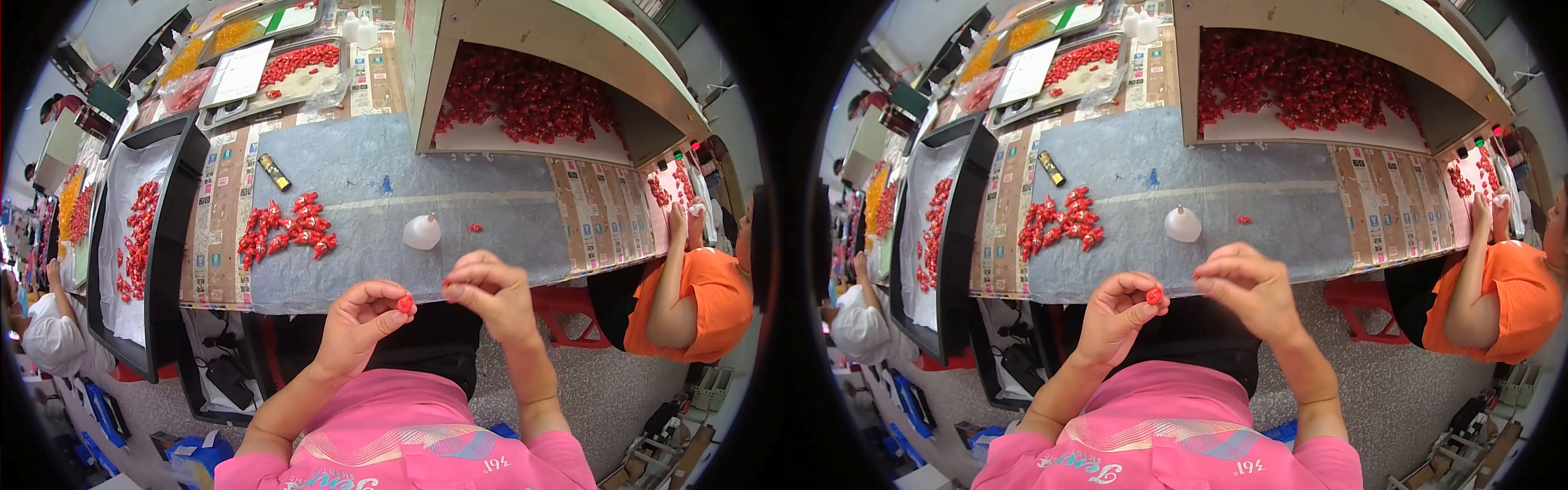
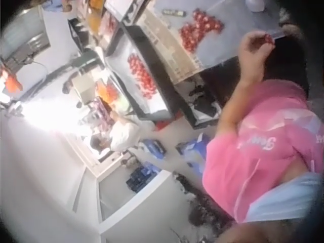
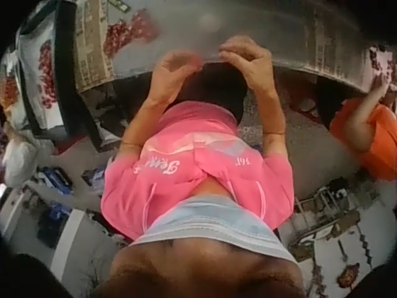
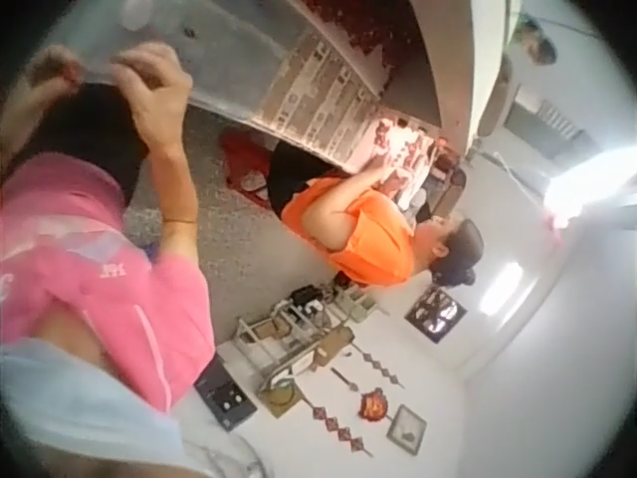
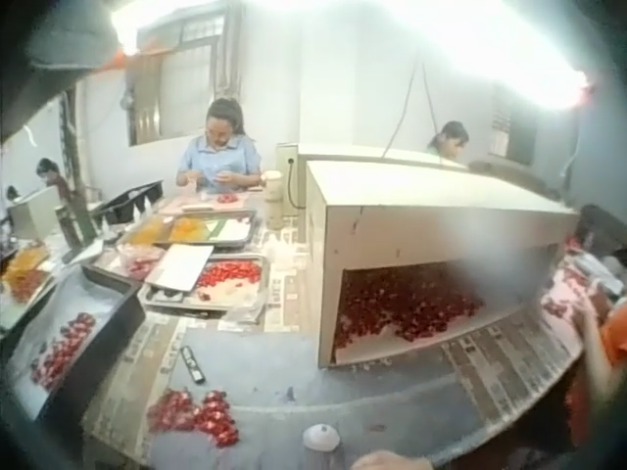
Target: The person assembles small red plastic toy components by applying glue from a bottle.
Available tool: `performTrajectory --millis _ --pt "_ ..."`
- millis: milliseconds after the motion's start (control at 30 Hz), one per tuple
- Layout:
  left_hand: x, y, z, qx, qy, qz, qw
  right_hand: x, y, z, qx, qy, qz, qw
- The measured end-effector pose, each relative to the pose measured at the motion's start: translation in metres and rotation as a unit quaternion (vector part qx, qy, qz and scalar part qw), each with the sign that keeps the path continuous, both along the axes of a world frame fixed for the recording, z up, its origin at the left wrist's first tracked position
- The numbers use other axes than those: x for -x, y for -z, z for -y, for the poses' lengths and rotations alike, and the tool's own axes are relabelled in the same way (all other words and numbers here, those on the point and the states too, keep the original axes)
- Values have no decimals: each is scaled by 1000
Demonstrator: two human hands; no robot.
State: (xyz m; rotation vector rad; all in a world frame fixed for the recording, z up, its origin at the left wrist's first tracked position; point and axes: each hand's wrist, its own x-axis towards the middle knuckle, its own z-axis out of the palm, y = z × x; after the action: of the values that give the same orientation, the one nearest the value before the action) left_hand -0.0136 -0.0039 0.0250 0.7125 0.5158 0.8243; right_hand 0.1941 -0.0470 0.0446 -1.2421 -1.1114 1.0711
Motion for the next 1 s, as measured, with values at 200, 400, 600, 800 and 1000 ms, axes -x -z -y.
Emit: performTrajectory --millis 200,400,600,800,1000 --pt "1 4 4 -31 6 -15 999 30 0 16 -37 -18 -43 998" --pt "1 4 8 -75 5 -15 997 31 0 24 -27 -21 -50 998" --pt "2 4 8 -113 -6 -17 993 35 2 26 -31 -3 -46 998" --pt "-1 5 9 -179 -37 -51 982 37 1 26 -34 18 -18 999" --pt "0 4 10 -261 -69 -113 956 37 2 26 -42 32 21 998"
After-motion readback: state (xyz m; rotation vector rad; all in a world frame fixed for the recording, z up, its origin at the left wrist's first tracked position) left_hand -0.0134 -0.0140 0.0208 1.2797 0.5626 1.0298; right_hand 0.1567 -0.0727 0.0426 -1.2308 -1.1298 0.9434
